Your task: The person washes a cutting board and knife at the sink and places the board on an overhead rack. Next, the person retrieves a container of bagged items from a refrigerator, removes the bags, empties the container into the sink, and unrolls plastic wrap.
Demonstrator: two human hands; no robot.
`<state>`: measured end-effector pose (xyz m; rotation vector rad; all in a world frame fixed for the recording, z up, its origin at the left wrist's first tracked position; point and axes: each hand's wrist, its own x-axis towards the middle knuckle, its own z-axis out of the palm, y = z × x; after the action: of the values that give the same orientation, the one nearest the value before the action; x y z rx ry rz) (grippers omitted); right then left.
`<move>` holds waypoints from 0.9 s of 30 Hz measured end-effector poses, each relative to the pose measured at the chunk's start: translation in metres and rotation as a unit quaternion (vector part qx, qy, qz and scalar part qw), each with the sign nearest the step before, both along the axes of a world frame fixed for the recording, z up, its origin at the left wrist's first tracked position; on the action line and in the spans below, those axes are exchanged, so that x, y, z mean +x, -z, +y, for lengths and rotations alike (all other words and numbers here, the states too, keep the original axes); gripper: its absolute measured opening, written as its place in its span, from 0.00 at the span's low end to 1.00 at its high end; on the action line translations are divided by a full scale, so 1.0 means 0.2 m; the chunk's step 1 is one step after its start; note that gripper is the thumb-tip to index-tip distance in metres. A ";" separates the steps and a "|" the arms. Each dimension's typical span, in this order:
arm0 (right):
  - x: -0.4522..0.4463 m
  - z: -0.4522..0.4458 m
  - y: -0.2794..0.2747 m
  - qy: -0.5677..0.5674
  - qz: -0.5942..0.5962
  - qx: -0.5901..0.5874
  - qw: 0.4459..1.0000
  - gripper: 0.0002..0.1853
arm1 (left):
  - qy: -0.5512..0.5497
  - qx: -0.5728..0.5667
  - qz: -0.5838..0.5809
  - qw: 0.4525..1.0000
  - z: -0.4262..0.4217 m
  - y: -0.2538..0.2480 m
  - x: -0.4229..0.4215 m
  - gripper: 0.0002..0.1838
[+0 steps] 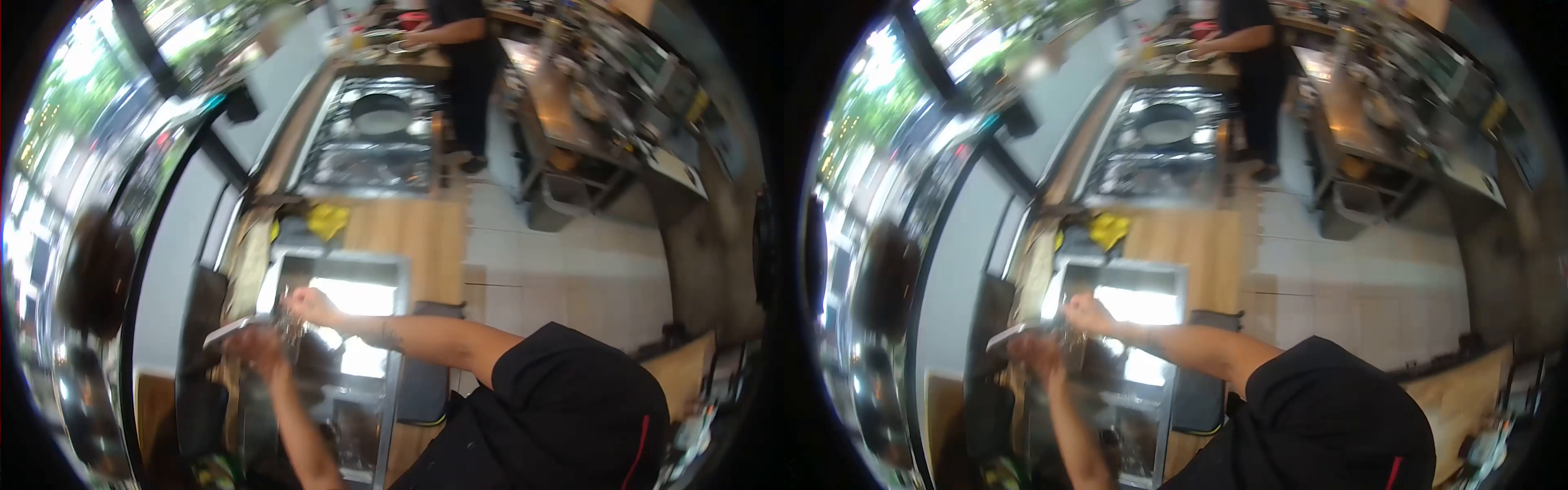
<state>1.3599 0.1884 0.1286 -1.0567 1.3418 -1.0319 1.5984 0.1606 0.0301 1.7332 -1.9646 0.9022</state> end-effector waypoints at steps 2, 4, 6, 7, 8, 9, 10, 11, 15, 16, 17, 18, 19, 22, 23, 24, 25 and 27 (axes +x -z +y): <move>-0.19 0.10 0.10 -0.024 0.107 -0.111 0.988 0.25 | -0.063 0.173 -0.034 0.982 0.10 -0.47 -0.06 0.26; -0.35 0.21 0.17 -0.050 0.162 -0.130 0.977 0.20 | -0.100 0.313 -0.149 0.933 -0.07 -0.20 0.22 0.22; -0.54 0.37 0.06 -0.062 0.184 -0.120 0.974 0.20 | 0.016 0.228 0.023 0.973 -0.06 -0.03 0.42 0.14; -0.59 0.43 0.04 -0.055 0.192 -0.116 0.973 0.21 | 0.029 0.225 0.021 0.974 -0.04 -0.12 0.38 0.14; -0.62 0.46 0.03 -0.051 0.199 -0.113 0.972 0.21 | 0.006 0.376 0.028 0.926 0.03 -0.30 0.32 0.25; -0.66 0.49 0.02 -0.044 0.201 -0.116 0.972 0.21 | -0.025 0.515 0.035 0.856 0.10 -0.47 0.26 0.39; -0.70 0.52 0.02 -0.041 0.195 -0.114 0.973 0.20 | -0.019 0.499 0.063 0.864 0.09 -0.43 0.28 0.35; -0.74 0.54 0.01 -0.037 0.188 -0.110 0.975 0.19 | 0.003 0.464 0.098 0.880 0.06 -0.38 0.29 0.32; -0.80 0.65 0.02 -0.047 0.174 -0.167 0.969 0.18 | 0.124 0.360 0.220 0.898 -0.08 -0.26 0.30 0.19; -0.80 0.66 0.03 -0.043 0.173 -0.168 0.970 0.18 | 0.152 0.346 0.240 0.894 -0.11 -0.24 0.32 0.16; -0.80 0.68 0.04 -0.039 0.179 -0.179 0.967 0.19 | 0.181 0.335 0.259 0.888 -0.15 -0.22 0.33 0.13; -0.80 0.69 0.05 -0.036 0.184 -0.190 0.964 0.20 | 0.201 0.330 0.259 0.885 -0.16 -0.20 0.36 0.12; -0.80 0.70 0.05 -0.035 0.183 -0.192 0.964 0.20 | 0.217 0.329 0.250 0.884 -0.19 -0.21 0.36 0.11; -0.81 0.73 0.04 -0.026 0.172 -0.198 0.965 0.16 | 0.225 0.289 -0.028 0.930 -0.21 -0.29 0.34 0.11; -0.83 0.75 0.01 -0.010 0.173 -0.214 0.961 0.13 | 0.228 0.288 -0.033 0.930 -0.21 -0.29 0.34 0.11; -0.85 0.77 -0.01 0.005 0.175 -0.230 0.957 0.12 | 0.230 0.270 0.040 0.934 -0.20 -0.27 0.33 0.11; -0.87 0.78 -0.04 0.007 0.173 -0.232 0.957 0.12 | 0.237 0.249 0.113 0.932 -0.18 -0.25 0.32 0.12; -0.93 0.79 -0.07 0.006 0.154 -0.180 0.972 0.12 | 0.196 0.241 0.194 0.931 -0.08 -0.25 0.32 0.16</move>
<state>1.1744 0.3465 0.1424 -1.5315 1.4374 -1.1850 1.6620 0.1445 0.0805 1.4993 -2.2387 -0.0707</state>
